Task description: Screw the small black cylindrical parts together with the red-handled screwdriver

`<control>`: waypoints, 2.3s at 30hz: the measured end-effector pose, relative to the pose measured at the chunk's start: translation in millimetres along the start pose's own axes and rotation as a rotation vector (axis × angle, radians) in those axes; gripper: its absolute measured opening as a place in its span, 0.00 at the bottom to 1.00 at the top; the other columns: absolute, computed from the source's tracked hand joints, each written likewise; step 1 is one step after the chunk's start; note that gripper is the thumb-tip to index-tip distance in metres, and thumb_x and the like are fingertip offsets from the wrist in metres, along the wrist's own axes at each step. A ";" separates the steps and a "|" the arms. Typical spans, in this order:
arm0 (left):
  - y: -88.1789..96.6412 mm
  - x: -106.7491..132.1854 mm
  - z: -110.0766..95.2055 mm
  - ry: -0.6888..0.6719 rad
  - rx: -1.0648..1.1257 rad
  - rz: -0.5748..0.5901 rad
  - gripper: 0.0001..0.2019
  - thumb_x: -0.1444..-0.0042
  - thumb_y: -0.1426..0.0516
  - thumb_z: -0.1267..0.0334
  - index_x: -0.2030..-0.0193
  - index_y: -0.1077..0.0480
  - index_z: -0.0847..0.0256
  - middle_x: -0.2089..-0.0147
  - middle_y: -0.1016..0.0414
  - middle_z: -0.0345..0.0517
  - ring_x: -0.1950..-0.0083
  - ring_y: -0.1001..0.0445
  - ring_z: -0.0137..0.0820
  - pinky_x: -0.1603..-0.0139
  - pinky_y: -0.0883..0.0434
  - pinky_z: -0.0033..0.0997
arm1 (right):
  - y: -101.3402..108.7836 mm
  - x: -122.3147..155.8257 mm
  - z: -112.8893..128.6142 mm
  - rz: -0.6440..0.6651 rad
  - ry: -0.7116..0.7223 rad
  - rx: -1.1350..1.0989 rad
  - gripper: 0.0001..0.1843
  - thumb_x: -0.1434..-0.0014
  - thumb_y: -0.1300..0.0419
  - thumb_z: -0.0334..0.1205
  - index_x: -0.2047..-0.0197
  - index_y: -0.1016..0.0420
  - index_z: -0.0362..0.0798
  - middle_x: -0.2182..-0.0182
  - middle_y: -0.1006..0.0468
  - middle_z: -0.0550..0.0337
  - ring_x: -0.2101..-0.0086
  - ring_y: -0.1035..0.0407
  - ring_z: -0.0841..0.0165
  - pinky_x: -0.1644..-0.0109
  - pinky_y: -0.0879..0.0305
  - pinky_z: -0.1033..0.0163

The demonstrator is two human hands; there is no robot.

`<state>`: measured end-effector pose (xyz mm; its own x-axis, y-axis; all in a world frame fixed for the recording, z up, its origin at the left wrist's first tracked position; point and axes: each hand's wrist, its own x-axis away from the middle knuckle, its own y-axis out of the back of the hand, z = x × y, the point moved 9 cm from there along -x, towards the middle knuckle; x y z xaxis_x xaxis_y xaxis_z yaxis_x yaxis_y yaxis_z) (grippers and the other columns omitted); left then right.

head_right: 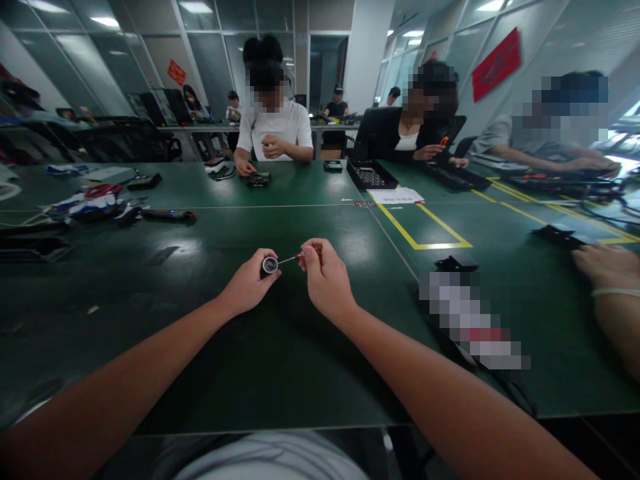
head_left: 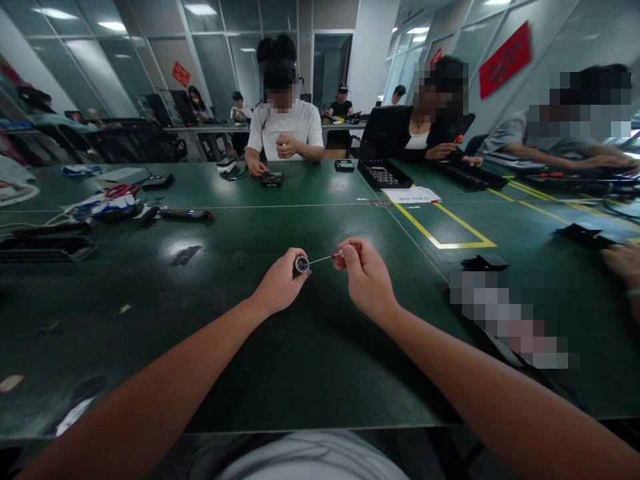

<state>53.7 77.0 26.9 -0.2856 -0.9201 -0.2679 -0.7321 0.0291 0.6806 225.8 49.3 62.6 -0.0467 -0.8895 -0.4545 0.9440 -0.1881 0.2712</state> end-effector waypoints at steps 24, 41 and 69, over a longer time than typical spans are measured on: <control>-13.1 -2.2 5.1 -0.110 0.066 0.084 0.10 0.41 0.38 0.63 0.52 0.27 0.56 0.55 0.23 0.42 0.52 0.25 0.37 0.49 0.31 0.38 | -3.0 8.0 23.3 0.080 0.130 0.151 0.18 0.29 0.49 0.50 0.61 0.24 0.51 0.71 0.22 0.60 0.71 0.29 0.67 0.66 0.38 0.61; -5.8 -2.9 7.6 -0.083 0.120 0.025 0.10 0.41 0.38 0.64 0.52 0.27 0.56 0.54 0.23 0.43 0.52 0.25 0.37 0.47 0.30 0.39 | -9.2 6.7 25.4 0.170 0.130 0.244 0.14 0.30 0.50 0.43 0.47 0.31 0.49 0.71 0.24 0.61 0.72 0.29 0.66 0.66 0.39 0.60; 3.4 -1.2 -12.5 -0.213 -0.091 0.013 0.10 0.39 0.39 0.66 0.50 0.27 0.55 0.53 0.23 0.44 0.50 0.27 0.38 0.44 0.33 0.43 | -10.1 -9.9 -63.8 0.020 -0.541 -0.559 0.13 0.37 0.41 0.49 0.68 0.29 0.49 0.77 0.31 0.65 0.77 0.36 0.71 0.65 0.29 0.58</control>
<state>59.3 73.3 38.0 -0.4255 -0.8167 -0.3898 -0.6713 -0.0040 0.7411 237.6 86.6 10.3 -0.0454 -0.9971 0.0618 0.9641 -0.0600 -0.2588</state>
